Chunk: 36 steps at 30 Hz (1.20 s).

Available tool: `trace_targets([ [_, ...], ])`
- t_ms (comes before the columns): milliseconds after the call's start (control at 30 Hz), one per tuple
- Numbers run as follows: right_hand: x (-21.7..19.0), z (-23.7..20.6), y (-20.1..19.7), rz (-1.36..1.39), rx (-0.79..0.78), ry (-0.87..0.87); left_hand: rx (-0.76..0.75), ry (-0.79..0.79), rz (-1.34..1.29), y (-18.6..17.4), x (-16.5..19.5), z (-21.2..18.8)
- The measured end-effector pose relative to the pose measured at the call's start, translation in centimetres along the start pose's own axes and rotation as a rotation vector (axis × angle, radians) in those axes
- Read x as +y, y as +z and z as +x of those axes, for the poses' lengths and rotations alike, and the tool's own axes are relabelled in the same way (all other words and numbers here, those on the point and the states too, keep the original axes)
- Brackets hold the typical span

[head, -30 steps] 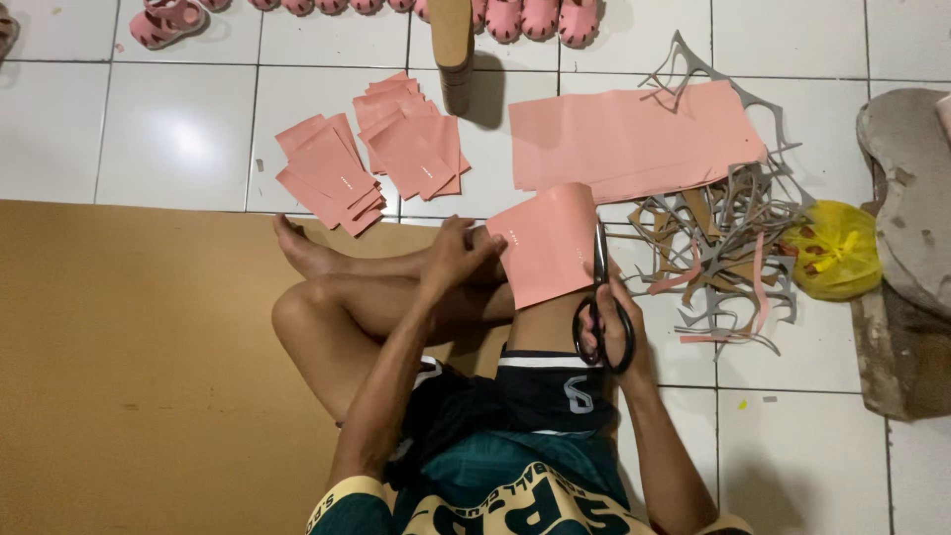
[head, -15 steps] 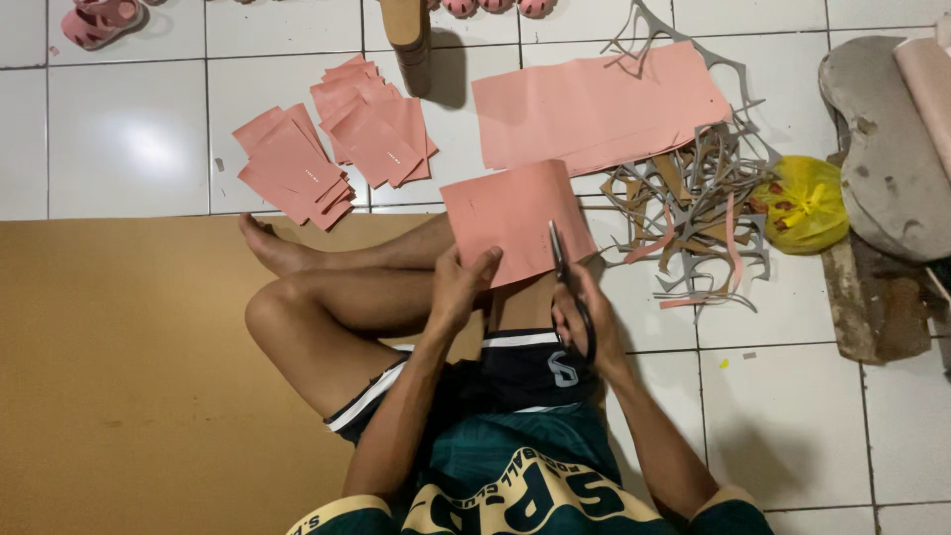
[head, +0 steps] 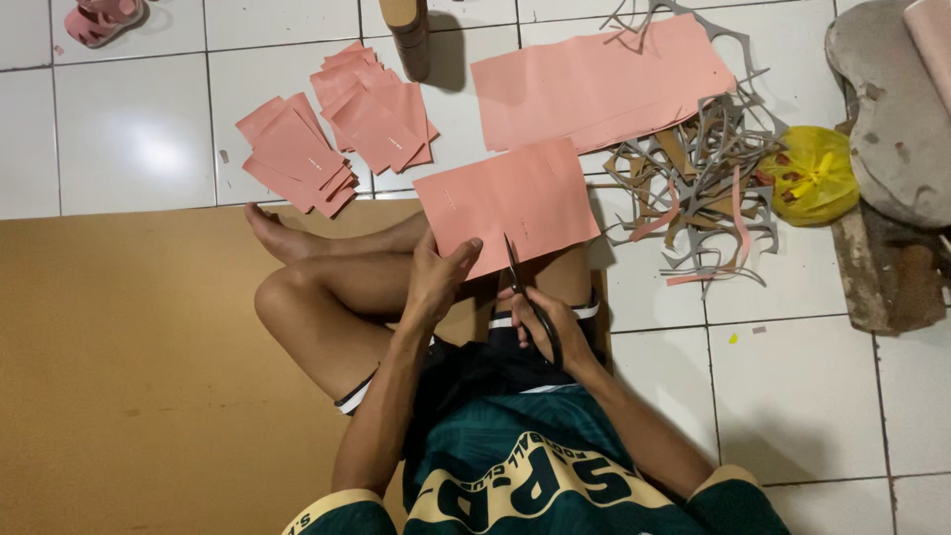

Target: The person sits on the floor and uses scissors to cut rectangular pieces from a stack of pink material. The cut pieces are placed in a pile to the left, while the remaining material and scraps are visible nearby.

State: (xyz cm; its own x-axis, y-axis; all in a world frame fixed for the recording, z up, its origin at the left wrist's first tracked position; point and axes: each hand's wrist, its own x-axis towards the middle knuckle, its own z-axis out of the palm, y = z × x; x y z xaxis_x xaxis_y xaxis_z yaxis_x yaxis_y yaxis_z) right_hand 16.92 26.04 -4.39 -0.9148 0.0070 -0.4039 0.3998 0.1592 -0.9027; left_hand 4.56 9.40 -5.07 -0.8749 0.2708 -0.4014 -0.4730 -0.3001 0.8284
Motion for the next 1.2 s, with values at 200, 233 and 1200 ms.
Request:
trace_targets([
  [200,-0.2,-0.4,0.2,0.055,0.052,0.102,-0.026,0.034,-0.003,-0.4,-0.4,0.1],
  [233,-0.2,-0.4,0.1,0.07,0.053,0.098,-0.031,0.037,0.012,-0.5,-0.4,0.2],
  [1200,-0.4,2.8,-0.7,-0.002,0.012,0.034,-0.048,0.064,0.273,-1.4,0.5,0.0],
])
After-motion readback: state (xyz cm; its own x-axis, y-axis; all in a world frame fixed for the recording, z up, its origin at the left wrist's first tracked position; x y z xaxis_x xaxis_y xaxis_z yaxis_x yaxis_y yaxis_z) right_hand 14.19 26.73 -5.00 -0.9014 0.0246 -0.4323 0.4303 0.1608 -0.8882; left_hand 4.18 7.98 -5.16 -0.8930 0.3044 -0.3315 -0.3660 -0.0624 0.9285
